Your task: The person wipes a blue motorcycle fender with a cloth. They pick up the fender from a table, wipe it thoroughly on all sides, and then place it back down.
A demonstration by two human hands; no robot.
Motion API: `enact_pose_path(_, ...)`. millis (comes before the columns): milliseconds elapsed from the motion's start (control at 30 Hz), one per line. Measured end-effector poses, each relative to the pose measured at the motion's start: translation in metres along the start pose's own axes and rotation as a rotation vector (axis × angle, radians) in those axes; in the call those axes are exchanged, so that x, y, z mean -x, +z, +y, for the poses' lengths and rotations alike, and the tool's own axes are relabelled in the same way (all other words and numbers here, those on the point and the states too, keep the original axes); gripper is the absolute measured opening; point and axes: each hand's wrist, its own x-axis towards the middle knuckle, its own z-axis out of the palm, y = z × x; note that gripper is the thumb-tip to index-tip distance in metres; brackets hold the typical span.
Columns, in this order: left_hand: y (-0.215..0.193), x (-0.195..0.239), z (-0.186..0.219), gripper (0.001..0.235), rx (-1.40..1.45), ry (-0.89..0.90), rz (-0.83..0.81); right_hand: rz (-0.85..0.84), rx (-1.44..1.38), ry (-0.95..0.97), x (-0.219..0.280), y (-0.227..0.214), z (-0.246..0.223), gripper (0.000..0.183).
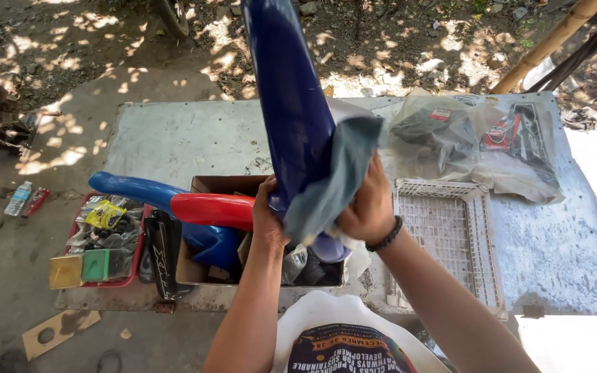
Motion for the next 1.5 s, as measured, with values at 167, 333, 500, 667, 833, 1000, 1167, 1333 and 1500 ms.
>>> enact_pose_path(167,-0.134,-0.142,-0.033,0.015,0.158,-0.119,-0.034,0.057,-0.073,0.266,-0.028,-0.014,-0.006,0.057)
enact_pose_path(333,-0.088,-0.088,-0.03,0.028,0.07,-0.183,0.039,0.027,-0.067,0.253,0.006,-0.01,-0.004,0.053)
enact_pose_path(500,0.019,0.018,-0.004,0.03,0.127,-0.223,0.091,0.012,-0.028,0.239,0.059,-0.004,0.005,0.056)
enact_pose_path(667,-0.022,-0.038,-0.01,0.012,0.208,-0.218,0.093,-0.094,0.153,0.068,0.132,0.018,0.002,0.075)
enact_pose_path(833,0.002,-0.009,-0.02,0.013,0.093,-0.187,-0.018,0.076,-0.274,0.259,0.049,-0.009,0.015,0.041)
enact_pose_path(1000,0.013,-0.005,-0.004,0.013,0.102,-0.234,-0.039,0.022,-0.173,0.271,0.065,-0.006,-0.023,0.043)
enact_pose_path(1167,0.011,-0.001,0.002,0.009,-0.052,-0.161,-0.165,-0.053,-0.033,0.279,0.058,-0.013,-0.002,0.049)
enact_pose_path(1333,-0.011,-0.019,-0.01,0.01,-0.317,-0.056,-0.278,-0.101,0.086,0.303,0.043,-0.02,0.033,0.055)
enact_pose_path(1500,-0.022,-0.027,-0.015,0.013,-0.501,0.093,-0.278,-0.152,0.202,0.327,0.037,-0.013,0.038,0.062)
